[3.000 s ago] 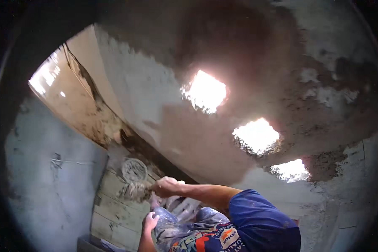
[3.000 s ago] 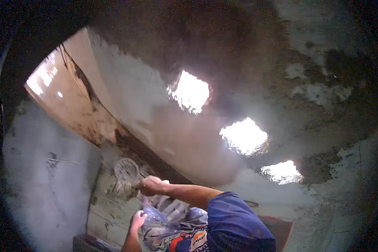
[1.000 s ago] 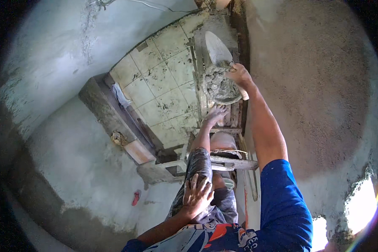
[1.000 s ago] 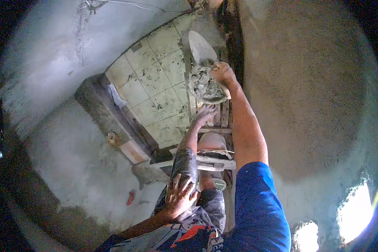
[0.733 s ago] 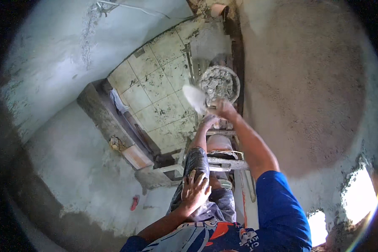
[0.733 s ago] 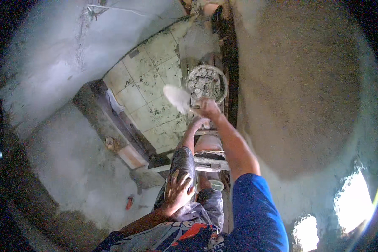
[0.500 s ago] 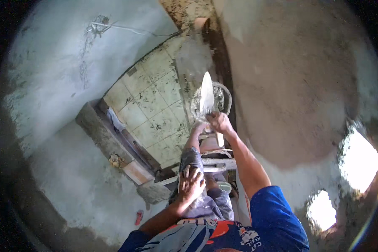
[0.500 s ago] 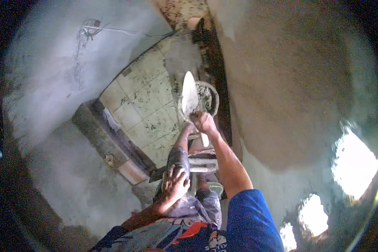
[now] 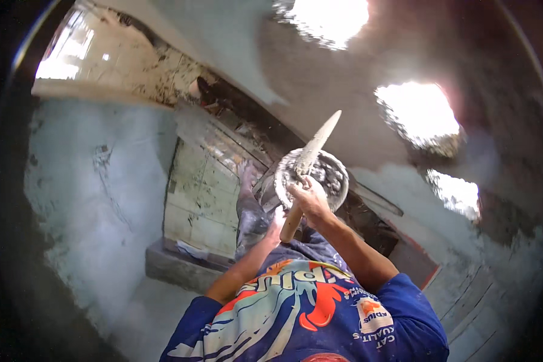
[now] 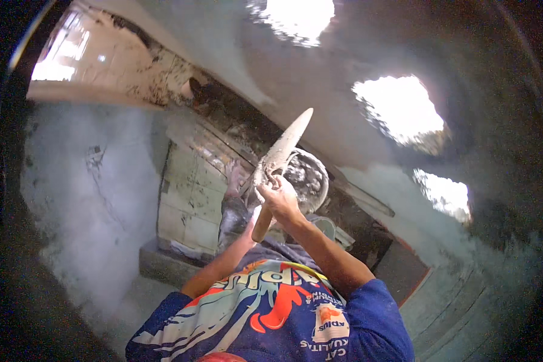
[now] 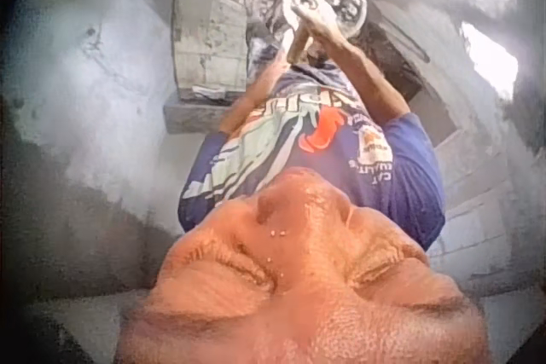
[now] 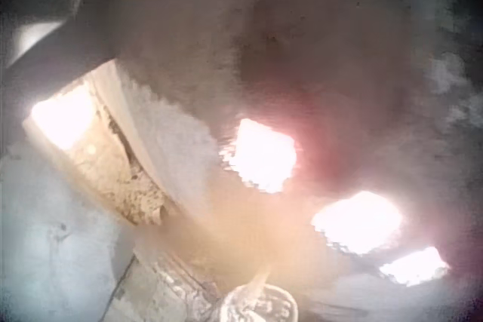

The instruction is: The person scoops mortar from a bucket with a trowel and applies it onto the wall surface.

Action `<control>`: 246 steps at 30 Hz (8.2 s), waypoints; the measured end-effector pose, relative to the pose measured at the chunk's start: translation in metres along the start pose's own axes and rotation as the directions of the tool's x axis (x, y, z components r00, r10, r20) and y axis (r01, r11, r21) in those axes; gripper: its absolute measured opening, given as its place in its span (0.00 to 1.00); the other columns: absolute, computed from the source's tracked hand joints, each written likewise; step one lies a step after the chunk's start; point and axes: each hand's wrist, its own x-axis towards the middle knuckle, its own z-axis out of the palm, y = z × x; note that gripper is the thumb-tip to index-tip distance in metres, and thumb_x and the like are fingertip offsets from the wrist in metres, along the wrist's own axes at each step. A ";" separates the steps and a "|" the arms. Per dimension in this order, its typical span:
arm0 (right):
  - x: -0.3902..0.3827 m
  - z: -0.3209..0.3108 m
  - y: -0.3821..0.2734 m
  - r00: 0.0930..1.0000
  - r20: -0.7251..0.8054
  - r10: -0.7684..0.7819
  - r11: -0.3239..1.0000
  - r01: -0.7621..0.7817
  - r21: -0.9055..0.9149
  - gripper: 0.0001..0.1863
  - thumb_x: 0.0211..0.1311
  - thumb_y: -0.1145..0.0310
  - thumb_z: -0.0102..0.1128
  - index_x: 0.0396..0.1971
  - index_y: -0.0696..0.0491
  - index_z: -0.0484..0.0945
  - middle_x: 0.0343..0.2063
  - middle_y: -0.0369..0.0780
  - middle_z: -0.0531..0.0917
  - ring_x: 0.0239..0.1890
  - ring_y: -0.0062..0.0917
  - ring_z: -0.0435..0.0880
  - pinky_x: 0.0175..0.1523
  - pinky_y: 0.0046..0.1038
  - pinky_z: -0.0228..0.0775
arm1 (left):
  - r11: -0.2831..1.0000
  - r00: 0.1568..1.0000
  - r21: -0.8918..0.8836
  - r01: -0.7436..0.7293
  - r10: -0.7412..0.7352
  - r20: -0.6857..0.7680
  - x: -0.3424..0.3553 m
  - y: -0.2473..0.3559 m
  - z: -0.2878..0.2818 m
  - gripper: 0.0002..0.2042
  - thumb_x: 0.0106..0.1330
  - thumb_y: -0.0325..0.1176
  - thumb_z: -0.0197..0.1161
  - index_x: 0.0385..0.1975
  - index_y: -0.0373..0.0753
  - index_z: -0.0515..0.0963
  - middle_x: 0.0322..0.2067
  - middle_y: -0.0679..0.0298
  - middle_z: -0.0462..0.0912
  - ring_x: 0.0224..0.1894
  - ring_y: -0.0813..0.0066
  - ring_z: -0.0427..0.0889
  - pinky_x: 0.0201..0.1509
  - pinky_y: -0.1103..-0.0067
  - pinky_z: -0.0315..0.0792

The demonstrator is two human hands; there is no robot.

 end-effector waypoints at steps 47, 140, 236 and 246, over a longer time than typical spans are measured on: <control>-0.092 -0.064 -0.010 0.758 0.587 -0.285 0.031 0.619 -0.785 0.12 0.55 0.62 0.56 0.21 0.55 0.79 0.23 0.47 0.82 0.29 0.43 0.83 0.34 0.42 0.74 | 0.443 0.496 0.630 -0.638 0.862 -0.105 -0.191 0.064 0.074 0.21 0.54 0.23 0.56 0.50 0.30 0.71 0.40 0.61 0.80 0.39 0.72 0.77 0.46 0.78 0.73; -0.033 0.007 -0.004 0.765 0.644 -0.006 0.315 0.612 -0.725 0.10 0.54 0.64 0.56 0.25 0.54 0.80 0.26 0.42 0.79 0.30 0.32 0.82 0.37 0.33 0.76 | 0.313 0.708 0.897 -0.311 0.706 -0.001 -0.196 0.166 0.067 0.17 0.51 0.30 0.59 0.40 0.28 0.70 0.33 0.47 0.80 0.37 0.55 0.80 0.44 0.68 0.73; -0.285 -0.087 -0.003 0.850 -0.375 -0.370 0.486 0.521 0.702 0.13 0.63 0.60 0.57 0.36 0.55 0.71 0.16 0.35 0.71 0.14 0.19 0.68 0.18 0.23 0.63 | 0.283 0.848 0.806 -0.521 0.283 0.449 -0.106 0.118 0.237 0.07 0.50 0.24 0.59 0.30 0.38 0.72 0.23 0.70 0.72 0.24 0.81 0.69 0.27 0.80 0.67; -0.453 -0.112 -0.132 -0.519 -0.772 -0.368 -0.190 0.854 -0.484 0.18 0.60 0.68 0.63 0.48 0.56 0.69 0.22 0.36 0.73 0.17 0.21 0.73 0.21 0.25 0.70 | 0.368 0.825 0.765 -0.529 0.434 0.362 -0.069 0.241 0.182 0.07 0.52 0.24 0.58 0.32 0.37 0.74 0.26 0.66 0.75 0.25 0.74 0.74 0.30 0.77 0.71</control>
